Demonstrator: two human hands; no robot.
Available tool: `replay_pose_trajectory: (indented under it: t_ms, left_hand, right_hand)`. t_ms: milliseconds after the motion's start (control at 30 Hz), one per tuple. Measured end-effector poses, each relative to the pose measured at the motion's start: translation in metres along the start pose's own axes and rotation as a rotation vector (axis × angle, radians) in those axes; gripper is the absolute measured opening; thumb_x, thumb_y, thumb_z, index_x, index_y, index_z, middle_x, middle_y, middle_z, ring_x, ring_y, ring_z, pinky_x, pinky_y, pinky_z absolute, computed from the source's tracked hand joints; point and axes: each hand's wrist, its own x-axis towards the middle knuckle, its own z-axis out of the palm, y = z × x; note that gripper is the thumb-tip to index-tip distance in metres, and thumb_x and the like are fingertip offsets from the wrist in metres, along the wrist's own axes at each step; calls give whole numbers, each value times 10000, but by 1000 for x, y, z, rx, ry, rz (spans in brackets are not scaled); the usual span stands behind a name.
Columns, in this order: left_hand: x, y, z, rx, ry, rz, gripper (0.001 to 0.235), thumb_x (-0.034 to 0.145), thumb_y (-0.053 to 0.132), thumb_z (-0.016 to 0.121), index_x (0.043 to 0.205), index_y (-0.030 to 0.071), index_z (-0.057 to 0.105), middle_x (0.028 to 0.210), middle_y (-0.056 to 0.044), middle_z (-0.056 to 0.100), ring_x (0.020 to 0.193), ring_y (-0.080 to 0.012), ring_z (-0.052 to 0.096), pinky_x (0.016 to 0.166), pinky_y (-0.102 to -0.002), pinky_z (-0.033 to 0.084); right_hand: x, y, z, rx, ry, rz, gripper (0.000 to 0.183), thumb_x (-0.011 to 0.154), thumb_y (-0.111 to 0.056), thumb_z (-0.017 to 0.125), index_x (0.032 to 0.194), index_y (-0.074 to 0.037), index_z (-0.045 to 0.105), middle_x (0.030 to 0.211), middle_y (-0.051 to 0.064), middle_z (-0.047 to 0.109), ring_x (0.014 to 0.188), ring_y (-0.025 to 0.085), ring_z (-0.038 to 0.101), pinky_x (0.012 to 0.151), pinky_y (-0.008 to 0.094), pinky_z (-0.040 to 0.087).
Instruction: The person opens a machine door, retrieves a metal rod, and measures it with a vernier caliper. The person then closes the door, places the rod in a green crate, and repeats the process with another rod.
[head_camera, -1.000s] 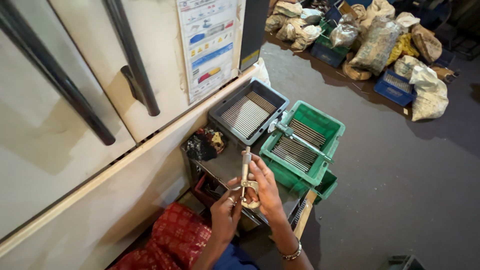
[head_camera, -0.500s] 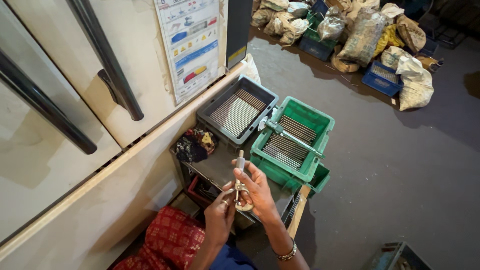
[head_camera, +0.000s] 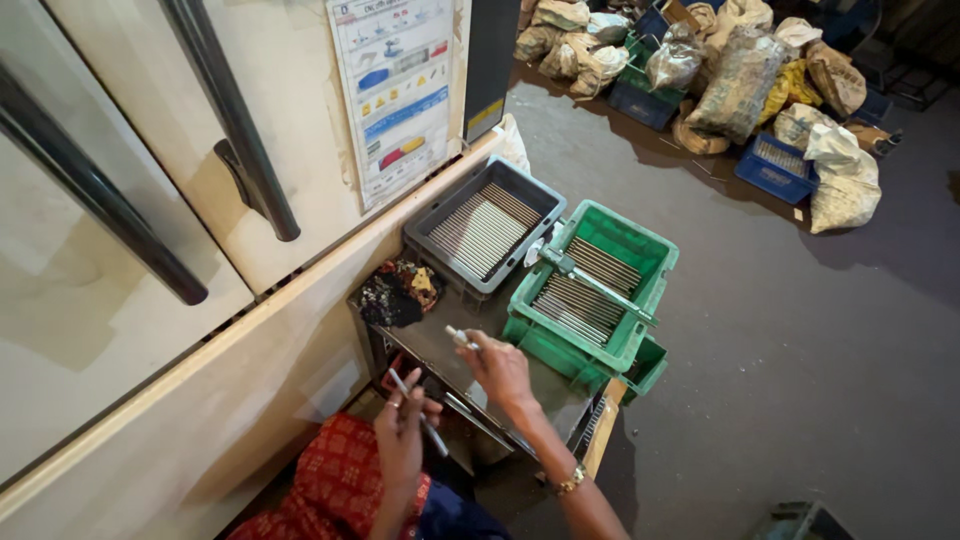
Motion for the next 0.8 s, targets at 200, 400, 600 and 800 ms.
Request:
replay_pose_trajectory:
  t_ms: [200, 400, 600, 800]
  left_hand:
    - [10, -60, -21, -416, 93, -175, 430, 1031, 311, 591, 1336, 17, 661, 701, -47, 622, 540, -76, 484, 475, -259, 380]
    - [15, -69, -24, -527, 115, -262, 461, 1000, 366, 606, 1336, 52, 645, 860, -103, 687, 694, -130, 608, 615, -313, 527]
    - [21, -31, -12, -466, 152, -358, 597, 913, 424, 624, 1434, 141, 559, 1263, -126, 595, 1063, -237, 628, 861, -429, 593]
    - [17, 7, 3, -587, 31, -265, 634, 996, 405, 633, 1562, 141, 525, 1356, -215, 529, 1117, -332, 511, 862, -536, 440]
  right_hand:
    - [7, 55, 75, -103, -64, 124, 196, 941, -238, 660, 1120, -169, 703, 1054, 159, 645, 838, 380, 693, 682, 501, 555]
    - [9, 79, 97, -395, 141, 41, 172, 927, -246, 628, 1053, -148, 692, 1142, 153, 647, 903, 370, 696, 707, 493, 577]
    - [-1, 15, 32, 198, -220, -245, 203, 997, -238, 685, 1152, -133, 765, 947, 106, 794, 913, 286, 776, 824, 476, 581]
    - [-12, -52, -9, 276, -575, -271, 190, 957, -180, 717, 1093, -63, 781, 891, 127, 792, 684, 207, 745, 623, 369, 613]
